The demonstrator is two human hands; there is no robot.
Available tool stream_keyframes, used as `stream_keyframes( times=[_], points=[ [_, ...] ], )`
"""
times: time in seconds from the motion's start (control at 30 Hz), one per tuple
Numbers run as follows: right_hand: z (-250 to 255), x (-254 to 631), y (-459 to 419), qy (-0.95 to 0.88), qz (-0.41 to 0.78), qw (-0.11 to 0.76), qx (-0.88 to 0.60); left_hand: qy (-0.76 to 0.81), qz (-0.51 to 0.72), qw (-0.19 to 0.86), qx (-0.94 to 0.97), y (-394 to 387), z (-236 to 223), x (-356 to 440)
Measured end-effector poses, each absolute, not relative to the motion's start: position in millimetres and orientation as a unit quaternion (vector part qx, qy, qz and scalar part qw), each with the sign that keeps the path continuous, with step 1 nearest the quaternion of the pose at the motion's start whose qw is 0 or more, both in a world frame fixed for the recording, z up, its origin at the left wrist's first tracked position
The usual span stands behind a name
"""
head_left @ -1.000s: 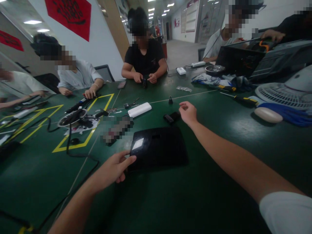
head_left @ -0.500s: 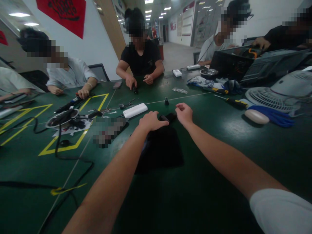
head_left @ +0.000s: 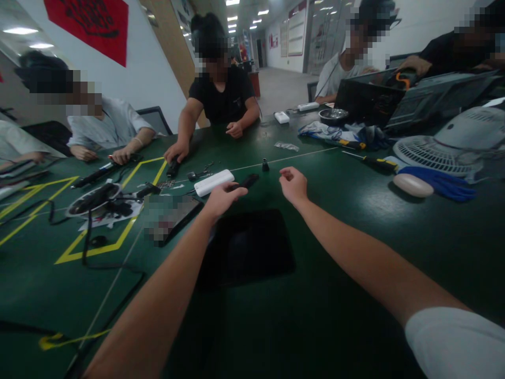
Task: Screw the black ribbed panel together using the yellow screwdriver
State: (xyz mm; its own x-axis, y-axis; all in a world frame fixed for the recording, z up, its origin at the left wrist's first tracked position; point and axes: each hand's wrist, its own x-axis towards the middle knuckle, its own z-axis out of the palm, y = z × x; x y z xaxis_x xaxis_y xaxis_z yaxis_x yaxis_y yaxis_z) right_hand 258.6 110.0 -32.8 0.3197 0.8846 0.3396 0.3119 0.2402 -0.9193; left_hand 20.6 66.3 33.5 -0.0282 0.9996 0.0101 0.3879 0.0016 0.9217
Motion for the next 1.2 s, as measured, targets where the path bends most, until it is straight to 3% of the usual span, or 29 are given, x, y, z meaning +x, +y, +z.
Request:
stream_keyframes(
  times=[0.17, 0.37, 1.2],
  points=[
    [-36, 258, 110, -0.543, 0.238, 0.578, -0.561, 0.509, 0.553, 0.536, 0.383, 47, 26, -12],
    [-38, 260, 109, -0.557, 0.222, 0.567, -0.565, 0.435, 0.588, 0.606, 0.311, 42, 22, -35],
    [-37, 266, 104, -0.574, 0.211, 0.535, -0.583, 0.428, 0.583, 0.624, 0.296, 37, 14, -31]
  ],
)
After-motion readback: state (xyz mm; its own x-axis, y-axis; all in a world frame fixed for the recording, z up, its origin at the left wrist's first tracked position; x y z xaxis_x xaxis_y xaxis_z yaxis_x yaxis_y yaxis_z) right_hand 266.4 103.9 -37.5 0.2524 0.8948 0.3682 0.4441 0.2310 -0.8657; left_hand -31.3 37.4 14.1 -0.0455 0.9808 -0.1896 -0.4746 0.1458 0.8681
